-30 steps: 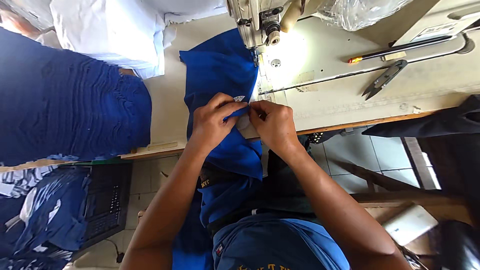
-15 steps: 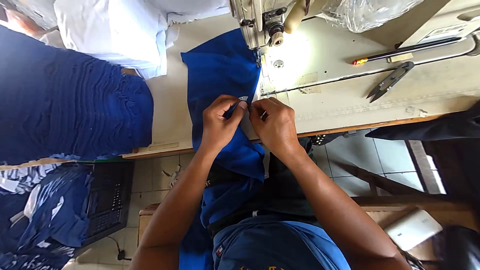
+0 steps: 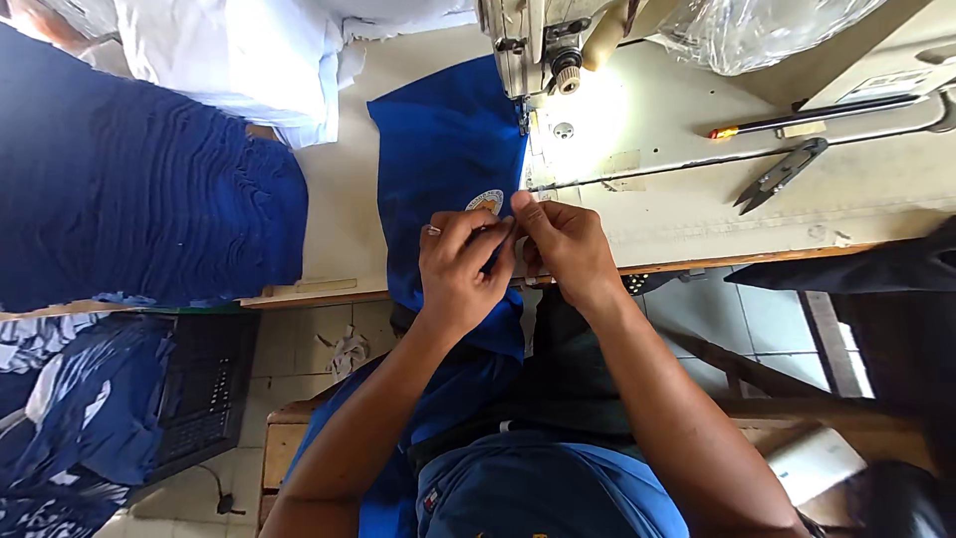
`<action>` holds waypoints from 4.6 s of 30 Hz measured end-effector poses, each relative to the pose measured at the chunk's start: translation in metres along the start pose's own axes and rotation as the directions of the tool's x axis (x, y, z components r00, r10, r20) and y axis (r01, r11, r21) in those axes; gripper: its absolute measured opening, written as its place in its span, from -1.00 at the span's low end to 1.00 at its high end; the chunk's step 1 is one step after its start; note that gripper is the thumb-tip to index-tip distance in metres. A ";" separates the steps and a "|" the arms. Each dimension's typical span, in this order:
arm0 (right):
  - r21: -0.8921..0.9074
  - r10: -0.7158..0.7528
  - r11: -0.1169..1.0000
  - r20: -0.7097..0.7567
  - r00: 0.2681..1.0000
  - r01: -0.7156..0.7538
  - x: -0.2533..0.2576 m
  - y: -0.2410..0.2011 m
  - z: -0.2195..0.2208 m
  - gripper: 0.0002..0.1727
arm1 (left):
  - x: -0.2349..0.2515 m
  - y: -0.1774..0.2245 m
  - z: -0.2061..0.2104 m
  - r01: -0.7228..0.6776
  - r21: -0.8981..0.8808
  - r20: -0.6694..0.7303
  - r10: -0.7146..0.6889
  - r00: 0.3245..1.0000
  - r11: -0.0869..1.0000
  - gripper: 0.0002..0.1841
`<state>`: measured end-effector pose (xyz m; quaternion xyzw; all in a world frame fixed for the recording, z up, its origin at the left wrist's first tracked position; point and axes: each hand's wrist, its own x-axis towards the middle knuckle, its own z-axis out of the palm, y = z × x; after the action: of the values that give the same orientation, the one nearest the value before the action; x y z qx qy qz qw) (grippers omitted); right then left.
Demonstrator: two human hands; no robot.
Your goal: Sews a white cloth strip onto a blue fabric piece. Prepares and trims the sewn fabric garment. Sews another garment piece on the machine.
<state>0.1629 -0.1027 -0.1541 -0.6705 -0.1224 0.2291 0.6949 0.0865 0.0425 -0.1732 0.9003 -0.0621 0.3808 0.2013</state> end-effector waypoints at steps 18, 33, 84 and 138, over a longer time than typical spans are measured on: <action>-0.581 -0.069 0.802 0.137 0.988 0.137 0.019 -0.026 -0.015 -0.62 | 0.018 -0.006 0.033 0.180 0.154 0.103 -0.197 0.975 0.972 -0.77; -0.672 -0.586 0.243 0.473 0.658 0.700 0.122 0.008 -0.053 -0.76 | 0.037 -0.032 0.035 0.459 -0.406 0.121 -0.451 0.884 0.790 -0.69; -0.701 -0.641 0.126 0.483 0.597 0.702 0.100 0.014 -0.059 -0.75 | 0.056 -0.066 0.046 -0.201 -0.141 0.126 0.219 0.968 0.969 -0.89; -0.612 -0.601 0.261 0.502 0.622 0.746 0.121 0.009 -0.062 -0.80 | 0.056 -0.059 0.034 -0.059 -0.083 0.147 0.071 0.987 0.995 -0.83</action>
<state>0.2961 -0.0988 -0.1842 -0.7589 -0.5404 -0.1123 0.3456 0.1642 0.0845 -0.1737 0.9153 -0.1212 0.3157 0.2186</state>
